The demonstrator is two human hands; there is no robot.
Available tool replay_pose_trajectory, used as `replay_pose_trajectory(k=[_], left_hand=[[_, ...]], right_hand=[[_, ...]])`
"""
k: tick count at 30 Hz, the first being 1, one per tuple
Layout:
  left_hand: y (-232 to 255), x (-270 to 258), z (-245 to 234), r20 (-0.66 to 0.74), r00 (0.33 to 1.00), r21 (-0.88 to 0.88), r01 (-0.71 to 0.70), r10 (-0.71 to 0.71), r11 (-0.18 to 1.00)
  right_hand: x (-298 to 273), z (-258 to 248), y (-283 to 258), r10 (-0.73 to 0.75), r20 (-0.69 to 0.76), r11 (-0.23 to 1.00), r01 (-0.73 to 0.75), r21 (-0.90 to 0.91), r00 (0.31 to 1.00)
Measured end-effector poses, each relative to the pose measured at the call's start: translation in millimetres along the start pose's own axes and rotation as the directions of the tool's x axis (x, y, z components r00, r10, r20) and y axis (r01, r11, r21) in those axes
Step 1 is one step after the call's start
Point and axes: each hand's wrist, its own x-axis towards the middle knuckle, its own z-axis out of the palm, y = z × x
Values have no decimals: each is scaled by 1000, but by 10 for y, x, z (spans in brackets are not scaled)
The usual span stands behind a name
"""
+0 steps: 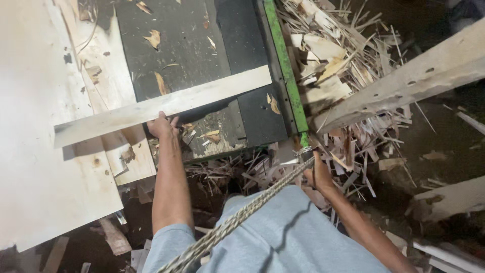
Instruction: The person cuts thin wood sheets into narrow strips using a mechanical shear, feeding the wood into the blade by hand and operating the machine with a foot pedal.
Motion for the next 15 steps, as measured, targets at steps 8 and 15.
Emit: replay_pose_trajectory(k=[8,15], left_hand=[[983,-314,179,333,940,216,-156,78,964],[505,-1592,407,309,931,708,-362,196,606]], right_hand=[[-269,-907,-473,50,166,932,-106,347,985],[-417,-1318,-1091,6,117,990,-22,141,993]])
